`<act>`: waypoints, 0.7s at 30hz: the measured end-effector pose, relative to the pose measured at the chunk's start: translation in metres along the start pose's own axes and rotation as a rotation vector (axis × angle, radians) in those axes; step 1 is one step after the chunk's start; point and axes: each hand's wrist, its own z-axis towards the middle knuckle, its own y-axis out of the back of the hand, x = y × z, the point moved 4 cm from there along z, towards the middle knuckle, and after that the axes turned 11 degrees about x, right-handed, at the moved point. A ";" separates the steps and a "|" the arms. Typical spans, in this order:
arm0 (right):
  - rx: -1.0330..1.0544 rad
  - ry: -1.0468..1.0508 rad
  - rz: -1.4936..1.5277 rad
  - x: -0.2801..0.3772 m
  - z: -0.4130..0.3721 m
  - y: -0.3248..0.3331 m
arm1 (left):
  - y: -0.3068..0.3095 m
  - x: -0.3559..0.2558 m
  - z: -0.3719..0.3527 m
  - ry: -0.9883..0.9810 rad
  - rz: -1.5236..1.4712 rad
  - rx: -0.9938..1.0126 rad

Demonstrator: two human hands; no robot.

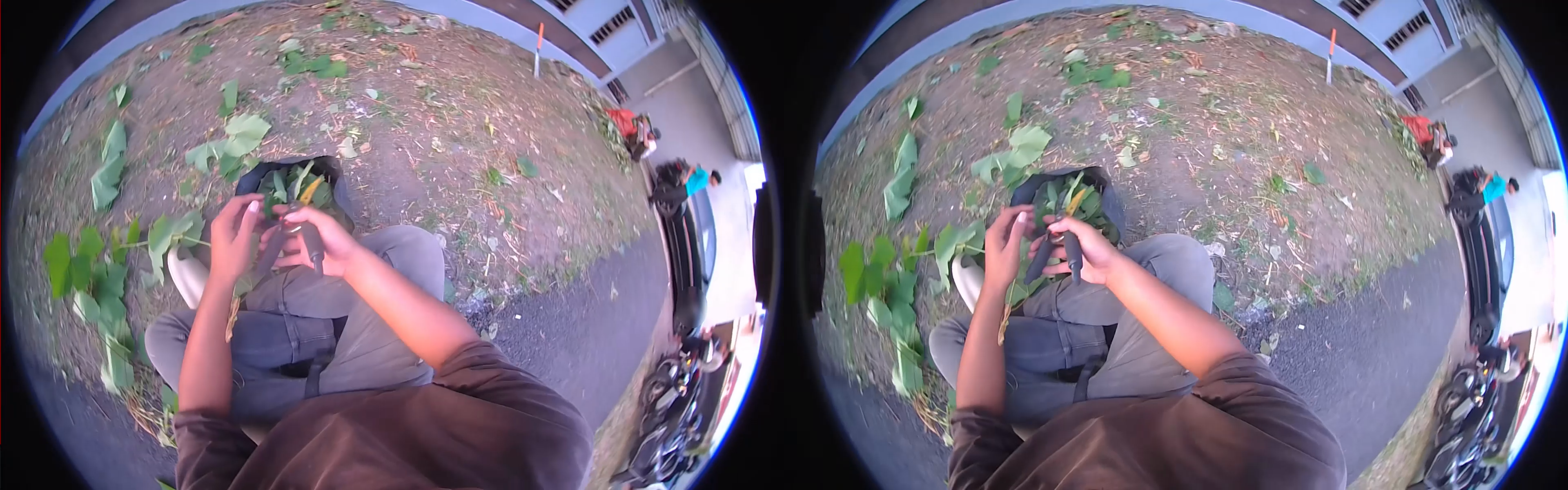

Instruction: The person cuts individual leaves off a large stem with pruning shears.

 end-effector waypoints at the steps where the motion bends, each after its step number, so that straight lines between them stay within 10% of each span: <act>1: 0.020 0.007 -0.077 -0.001 0.003 0.002 | 0.000 -0.007 -0.003 0.076 -0.062 0.136; 13: 0.048 0.284 -0.263 0.005 0.008 -0.012 | -0.021 -0.009 -0.023 0.438 -0.024 0.586; 18: 0.143 0.311 -0.061 0.005 0.003 -0.016 | -0.020 -0.032 -0.020 0.150 0.141 0.124; 21: 0.124 0.128 -0.187 -0.002 -0.011 -0.012 | -0.019 -0.053 -0.024 0.072 0.270 0.175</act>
